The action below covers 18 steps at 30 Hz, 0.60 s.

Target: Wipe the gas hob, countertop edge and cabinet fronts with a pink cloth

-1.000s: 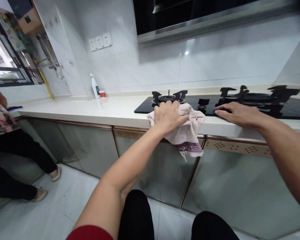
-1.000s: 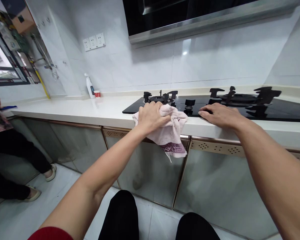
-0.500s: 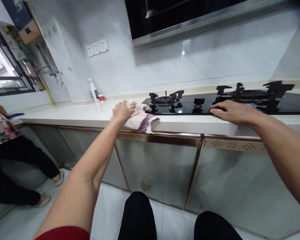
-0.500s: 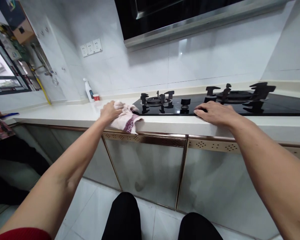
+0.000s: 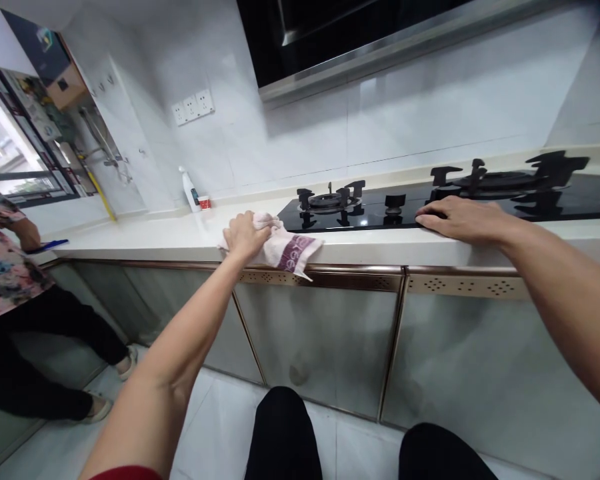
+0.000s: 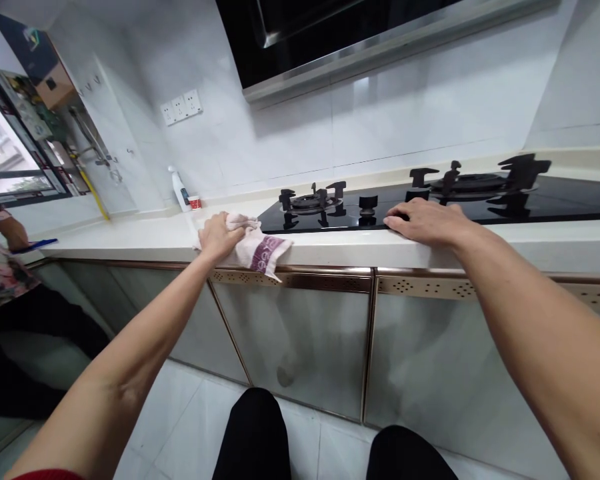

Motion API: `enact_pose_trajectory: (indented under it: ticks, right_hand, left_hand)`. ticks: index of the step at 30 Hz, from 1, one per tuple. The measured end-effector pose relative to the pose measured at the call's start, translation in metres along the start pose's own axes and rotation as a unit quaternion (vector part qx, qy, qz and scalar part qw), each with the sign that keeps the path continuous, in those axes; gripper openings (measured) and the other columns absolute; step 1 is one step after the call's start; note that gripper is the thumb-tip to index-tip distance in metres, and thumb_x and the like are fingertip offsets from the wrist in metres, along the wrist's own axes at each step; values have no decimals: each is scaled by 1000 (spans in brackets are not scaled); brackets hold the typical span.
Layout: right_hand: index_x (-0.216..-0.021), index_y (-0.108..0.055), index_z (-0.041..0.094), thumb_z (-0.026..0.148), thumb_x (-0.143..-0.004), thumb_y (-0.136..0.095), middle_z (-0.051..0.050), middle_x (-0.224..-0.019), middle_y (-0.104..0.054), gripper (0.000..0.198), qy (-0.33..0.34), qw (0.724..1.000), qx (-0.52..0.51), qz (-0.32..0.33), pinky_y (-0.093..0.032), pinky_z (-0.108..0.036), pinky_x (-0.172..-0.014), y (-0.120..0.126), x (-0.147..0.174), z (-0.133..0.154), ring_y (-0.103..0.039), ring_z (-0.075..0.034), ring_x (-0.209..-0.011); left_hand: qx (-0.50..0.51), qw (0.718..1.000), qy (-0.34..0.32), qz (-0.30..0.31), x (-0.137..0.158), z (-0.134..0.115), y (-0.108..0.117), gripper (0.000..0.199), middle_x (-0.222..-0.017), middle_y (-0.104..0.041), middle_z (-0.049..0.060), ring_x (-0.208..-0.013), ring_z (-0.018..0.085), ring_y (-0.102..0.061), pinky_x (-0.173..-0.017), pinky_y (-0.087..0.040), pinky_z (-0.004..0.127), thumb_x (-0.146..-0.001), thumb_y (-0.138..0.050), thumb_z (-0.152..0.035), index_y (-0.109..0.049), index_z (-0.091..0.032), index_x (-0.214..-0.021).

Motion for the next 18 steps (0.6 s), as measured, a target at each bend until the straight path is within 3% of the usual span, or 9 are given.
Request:
enact_pose_trajectory:
  ticks: [8, 12, 15, 18]
  right_hand:
    - [-124, -68, 27, 49, -97, -37, -16, -143, -55, 46, -4, 999, -32, -21, -34, -60, -103, 1, 4, 5, -51, -34, -129]
    - [-110, -70, 16, 40, -97, -38, -19, -126, -65, 42, 80, 983, -111, -121, -41, -46, -101, 12, 13, 4, -57, -29, -120]
    - [-118, -67, 12, 36, -98, -36, -20, -126, -64, 44, 106, 947, -180, -243, -40, -37, -106, 32, 27, 7, -57, -24, -122]
    - [-126, -65, 19, 45, -101, -29, -17, -131, -61, 51, 106, 937, -188, -274, -41, -38, -107, 43, 39, 29, -57, -23, -123]
  left_hand:
    - [115, 972, -199, 54, 42, -145, -11, 47, -120, -65, 11, -113, 32, -57, -90, -44, 47, -82, -62, -60, -57, -24, -113]
    - [152, 945, -280, 78, 53, -210, -17, 54, -122, -65, 17, -113, 34, -58, -87, -44, 47, -83, -62, -62, -56, -22, -119]
    - [188, 929, -303, 99, 55, -235, -21, 59, -129, -64, 18, -115, 32, -58, -88, -44, 46, -84, -64, -60, -50, -23, -127]
    - [233, 921, -293, 111, 54, -239, -23, 75, -135, -61, 16, -118, 31, -58, -92, -46, 43, -81, -68, -61, -39, -20, -138]
Point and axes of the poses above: each hand's wrist, its own x-axis away from the middle knuckle, its own y-axis out of the back of the hand, z = x × y, the point moved 2 cm from there along -x, towards the middle knuckle
